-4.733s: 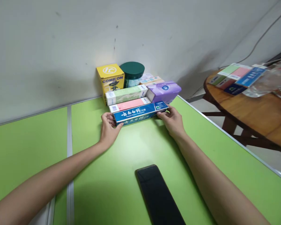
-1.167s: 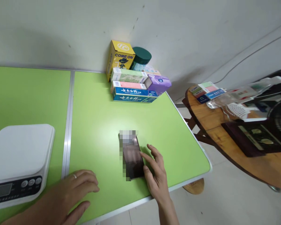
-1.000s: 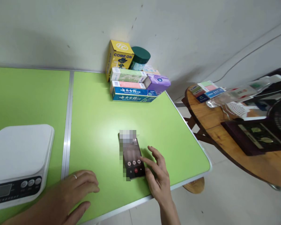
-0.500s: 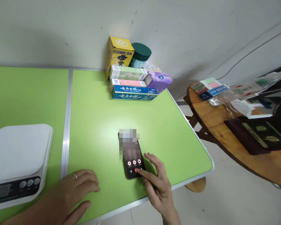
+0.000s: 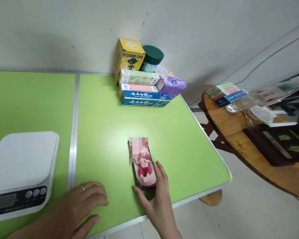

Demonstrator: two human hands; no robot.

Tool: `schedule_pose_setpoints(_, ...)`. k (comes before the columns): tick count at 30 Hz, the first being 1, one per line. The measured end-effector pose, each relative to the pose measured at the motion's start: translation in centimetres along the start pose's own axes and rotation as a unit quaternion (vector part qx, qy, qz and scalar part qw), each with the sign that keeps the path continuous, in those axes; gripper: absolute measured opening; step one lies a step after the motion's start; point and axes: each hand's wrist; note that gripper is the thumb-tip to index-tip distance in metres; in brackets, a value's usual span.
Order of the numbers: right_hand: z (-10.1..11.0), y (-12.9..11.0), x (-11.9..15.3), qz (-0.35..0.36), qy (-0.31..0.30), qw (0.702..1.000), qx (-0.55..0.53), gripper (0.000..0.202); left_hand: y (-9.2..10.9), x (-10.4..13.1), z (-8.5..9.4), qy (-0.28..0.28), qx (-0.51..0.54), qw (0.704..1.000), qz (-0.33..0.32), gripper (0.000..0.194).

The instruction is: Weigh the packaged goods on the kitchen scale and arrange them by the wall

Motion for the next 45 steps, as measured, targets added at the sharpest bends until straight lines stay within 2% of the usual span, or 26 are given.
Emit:
schedule_pose_setpoints(4,-1.2,-1.1,0.2,0.015,0.023,1.0,0.014,0.074,0.0,-0.1,0.2,-0.02,-0.008,1.0,-0.014,0.037)
schedule_pose_setpoints(7,-1.3,-1.2,0.1,0.03,0.008,1.0,0.005,0.07,0.0,-0.1,0.5,-0.028,-0.001,1.0,-0.012,0.039)
schedule_pose_setpoints(15,0.0,1.0,-1.7,0.065,-0.002,0.995,-0.072,0.016,-0.4,0.4,0.7,-0.014,0.001,1.0,-0.014,0.043)
schedule_pose_setpoints(17,0.1,1.4,-2.1,0.068,-0.01,0.996,-0.063,0.018,-0.5,0.4,0.7,-0.011,-0.004,1.0,-0.015,0.043)
schedule_pose_setpoints(20,0.0,1.5,-2.5,0.045,-0.011,0.998,-0.049,0.042,-0.5,0.4,0.7,-0.009,-0.013,1.0,-0.019,0.043)
schedule_pose_setpoints(22,0.0,1.4,-2.5,0.034,-0.002,0.998,-0.051,0.05,-0.4,0.4,0.8,-0.007,-0.016,1.0,-0.023,0.044)
schedule_pose_setpoints(28,0.2,1.3,-2.1,0.07,0.004,0.994,-0.082,0.032,-0.5,0.6,1.0,-0.011,-0.019,0.999,-0.03,0.044)
schedule_pose_setpoints(34,0.0,0.9,-1.5,0.102,-0.018,0.991,-0.082,0.031,-0.7,0.7,0.7,-0.016,-0.023,0.999,-0.032,0.043)
schedule_pose_setpoints(41,0.0,0.5,-1.7,0.1,-0.047,0.993,-0.039,0.035,-0.7,0.7,0.9,-0.017,-0.017,0.999,-0.021,0.042)
schedule_pose_setpoints(45,0.0,0.5,-1.6,0.101,-0.033,0.993,-0.048,0.035,-0.8,0.5,1.0,-0.015,-0.01,1.0,-0.018,0.041)
Point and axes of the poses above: each hand's wrist, its own x-axis away from the middle knuckle, its own z-axis out of the back of the hand, y = z × x, and after that the axes turned 7 degrees about -x, right-handed
